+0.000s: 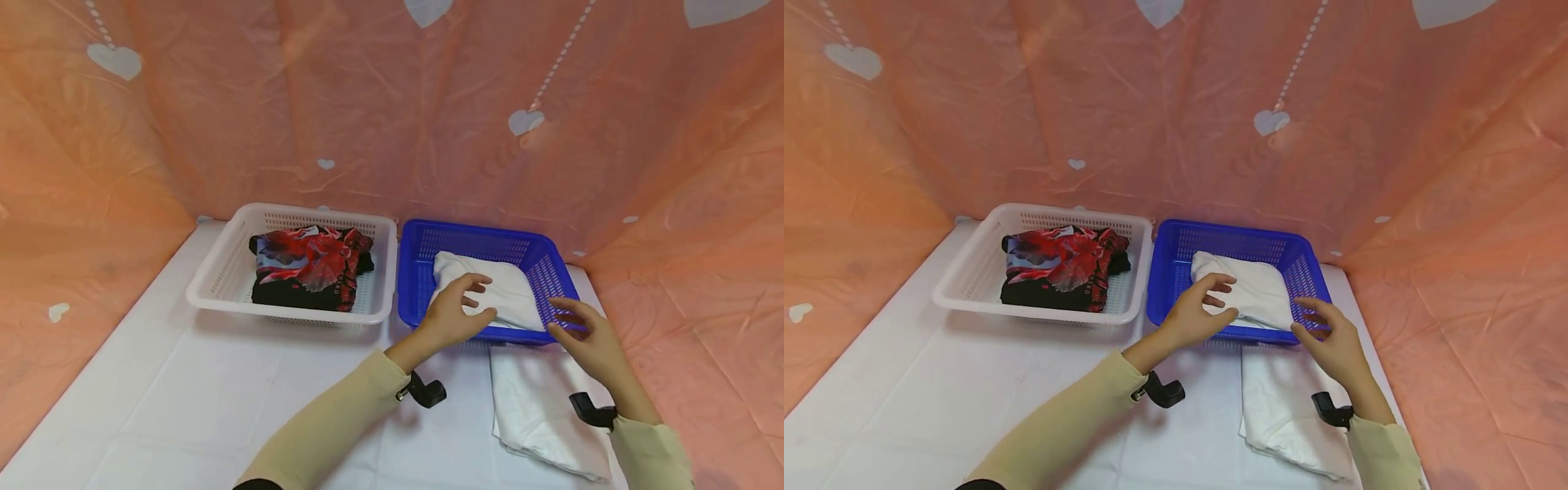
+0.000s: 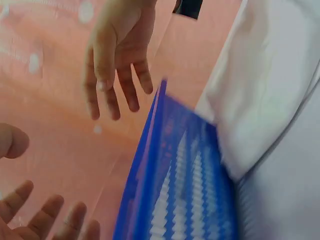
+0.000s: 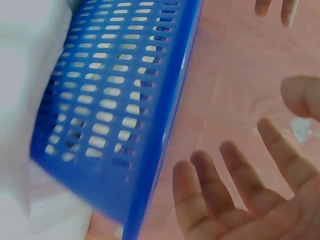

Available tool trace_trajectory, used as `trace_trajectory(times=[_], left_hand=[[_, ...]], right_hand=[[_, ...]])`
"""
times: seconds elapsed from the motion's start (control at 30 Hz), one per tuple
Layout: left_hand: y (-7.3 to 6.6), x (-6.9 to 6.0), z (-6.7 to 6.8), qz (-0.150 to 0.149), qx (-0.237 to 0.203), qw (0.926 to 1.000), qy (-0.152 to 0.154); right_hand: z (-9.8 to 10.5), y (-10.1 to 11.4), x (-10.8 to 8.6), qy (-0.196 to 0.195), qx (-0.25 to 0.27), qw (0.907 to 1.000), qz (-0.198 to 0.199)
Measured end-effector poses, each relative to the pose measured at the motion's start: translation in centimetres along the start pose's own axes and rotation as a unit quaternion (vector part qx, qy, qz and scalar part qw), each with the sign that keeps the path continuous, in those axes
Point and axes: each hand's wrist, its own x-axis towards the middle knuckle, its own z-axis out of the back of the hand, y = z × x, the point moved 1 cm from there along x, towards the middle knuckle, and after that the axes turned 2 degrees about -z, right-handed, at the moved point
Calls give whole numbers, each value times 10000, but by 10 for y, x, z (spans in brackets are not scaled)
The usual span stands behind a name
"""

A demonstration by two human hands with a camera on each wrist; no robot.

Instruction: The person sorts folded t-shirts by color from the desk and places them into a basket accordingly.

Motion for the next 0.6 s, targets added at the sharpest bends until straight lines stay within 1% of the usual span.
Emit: trace_trajectory(times=[0.07, 0.13, 0.23, 0.3, 0.37, 0.43, 0.5, 0.6], left_hand=[[-2, -10, -7, -53, -150, 9996, 217], [0, -20, -15, 34, -223, 9984, 519], [7, -32, -29, 303, -5, 9952, 934], [13, -38, -38, 508, 247, 9923, 1104], [20, -43, -47, 690, 471, 9896, 1175], [27, -47, -55, 870, 560, 9874, 1193], [32, -51, -62, 1054, 623, 9858, 1146], [39, -54, -70, 1218, 663, 9856, 966]], right_hand=[[5, 0, -11, 69, -13, 10000, 2], [9, -3, -22, 103, -134, 9998, -73], [15, -11, -36, 76, -410, 9987, -304], [17, -19, -45, 51, -626, 9967, -507], [19, -29, -54, 46, -773, 9942, -745], [20, -40, -63, 162, -955, 9897, -1055], [20, -48, -71, 427, -1049, 9841, -1369], [20, -59, -79, 855, -1088, 9748, -1747]])
